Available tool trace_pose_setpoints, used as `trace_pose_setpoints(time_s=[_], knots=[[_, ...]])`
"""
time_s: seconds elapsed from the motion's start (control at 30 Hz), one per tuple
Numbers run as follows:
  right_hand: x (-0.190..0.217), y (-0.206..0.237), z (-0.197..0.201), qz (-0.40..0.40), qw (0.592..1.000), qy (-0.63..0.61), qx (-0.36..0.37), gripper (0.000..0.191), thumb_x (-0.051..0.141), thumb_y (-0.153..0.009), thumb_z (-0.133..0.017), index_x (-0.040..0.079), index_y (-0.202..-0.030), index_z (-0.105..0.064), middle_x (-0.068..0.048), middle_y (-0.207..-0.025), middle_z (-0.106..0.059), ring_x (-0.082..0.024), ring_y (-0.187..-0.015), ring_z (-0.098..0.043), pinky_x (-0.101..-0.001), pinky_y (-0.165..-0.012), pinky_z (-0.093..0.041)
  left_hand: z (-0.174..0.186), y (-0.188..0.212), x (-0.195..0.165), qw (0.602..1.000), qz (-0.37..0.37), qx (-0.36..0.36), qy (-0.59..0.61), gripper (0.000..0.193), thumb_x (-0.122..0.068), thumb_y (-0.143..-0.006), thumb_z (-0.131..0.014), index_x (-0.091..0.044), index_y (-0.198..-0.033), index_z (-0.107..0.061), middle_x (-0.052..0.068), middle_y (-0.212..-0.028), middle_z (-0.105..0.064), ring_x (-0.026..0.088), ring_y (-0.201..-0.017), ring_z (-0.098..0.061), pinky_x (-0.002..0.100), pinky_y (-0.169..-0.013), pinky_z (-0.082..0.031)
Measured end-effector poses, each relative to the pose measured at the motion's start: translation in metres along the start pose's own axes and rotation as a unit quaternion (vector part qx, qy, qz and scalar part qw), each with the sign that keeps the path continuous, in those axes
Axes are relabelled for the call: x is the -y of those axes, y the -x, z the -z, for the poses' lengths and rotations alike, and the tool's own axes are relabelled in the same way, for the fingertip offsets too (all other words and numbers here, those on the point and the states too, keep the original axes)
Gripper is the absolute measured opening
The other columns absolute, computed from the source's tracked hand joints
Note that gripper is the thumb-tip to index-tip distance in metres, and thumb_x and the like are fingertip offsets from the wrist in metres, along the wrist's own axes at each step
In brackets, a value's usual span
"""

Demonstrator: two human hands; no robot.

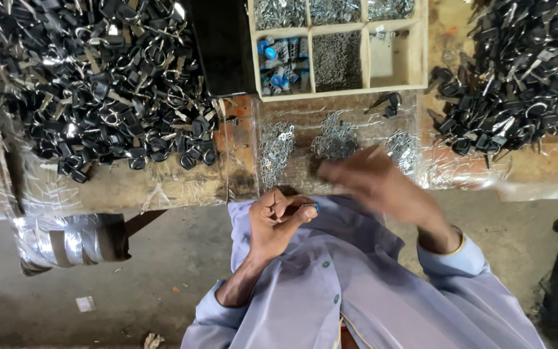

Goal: The person sits at a workbench assembling small components, picking small metal and blue plastic parts from a compartment box and pressing them into black plastic housings by hand, then placing the finished assemblies into piles on the bench.

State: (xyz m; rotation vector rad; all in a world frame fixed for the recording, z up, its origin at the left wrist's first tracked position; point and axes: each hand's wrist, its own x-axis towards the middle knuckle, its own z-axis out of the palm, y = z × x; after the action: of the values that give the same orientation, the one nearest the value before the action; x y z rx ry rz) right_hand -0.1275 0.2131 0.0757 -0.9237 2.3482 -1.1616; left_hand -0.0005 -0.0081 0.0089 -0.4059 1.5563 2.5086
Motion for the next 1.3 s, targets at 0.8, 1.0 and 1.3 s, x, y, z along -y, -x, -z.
trace_pose_setpoints(time_s=[0.8,1.0,1.3], knots=[[-0.039,0.034,0.031,0.049,0.84,-0.201,-0.501,0.018,0.024,-0.101,-0.075,0.008,-0.109,-0.075,0.001,-0.117,-0.062,-0.01,-0.093,-0.064,-0.0237,-0.082,-0.055,0.002,-0.01,-0.014,0.997,-0.021,-0.011,0.074,0.045,0.009,-0.09,-0.076,-0.009,-0.081,-0.036,0.026,-0.1,-0.076,0.021,-0.084,-0.076,0.03,-0.067,-0.063],[-0.028,0.022,0.011,0.065,0.822,-0.519,-0.226,0.006,0.006,-0.098,-0.074,0.002,-0.101,-0.076,-0.011,-0.093,-0.077,-0.018,-0.076,-0.077,-0.0344,-0.066,-0.061,0.002,-0.018,-0.021,0.993,-0.01,0.005,0.12,0.043,0.01,-0.091,-0.074,-0.008,-0.08,-0.037,0.028,-0.101,-0.075,0.024,-0.083,-0.076,0.033,-0.07,-0.064],[0.0,0.011,-0.008,0.001,0.98,-0.163,-0.115,0.025,-0.003,-0.079,-0.081,0.006,-0.102,-0.078,-0.01,-0.102,-0.076,-0.02,-0.091,-0.076,-0.0278,-0.078,-0.061,0.001,-0.023,-0.024,0.991,-0.003,0.005,0.13,0.043,0.009,-0.092,-0.075,-0.008,-0.08,-0.038,0.028,-0.1,-0.075,0.026,-0.082,-0.077,0.031,-0.067,-0.061]])
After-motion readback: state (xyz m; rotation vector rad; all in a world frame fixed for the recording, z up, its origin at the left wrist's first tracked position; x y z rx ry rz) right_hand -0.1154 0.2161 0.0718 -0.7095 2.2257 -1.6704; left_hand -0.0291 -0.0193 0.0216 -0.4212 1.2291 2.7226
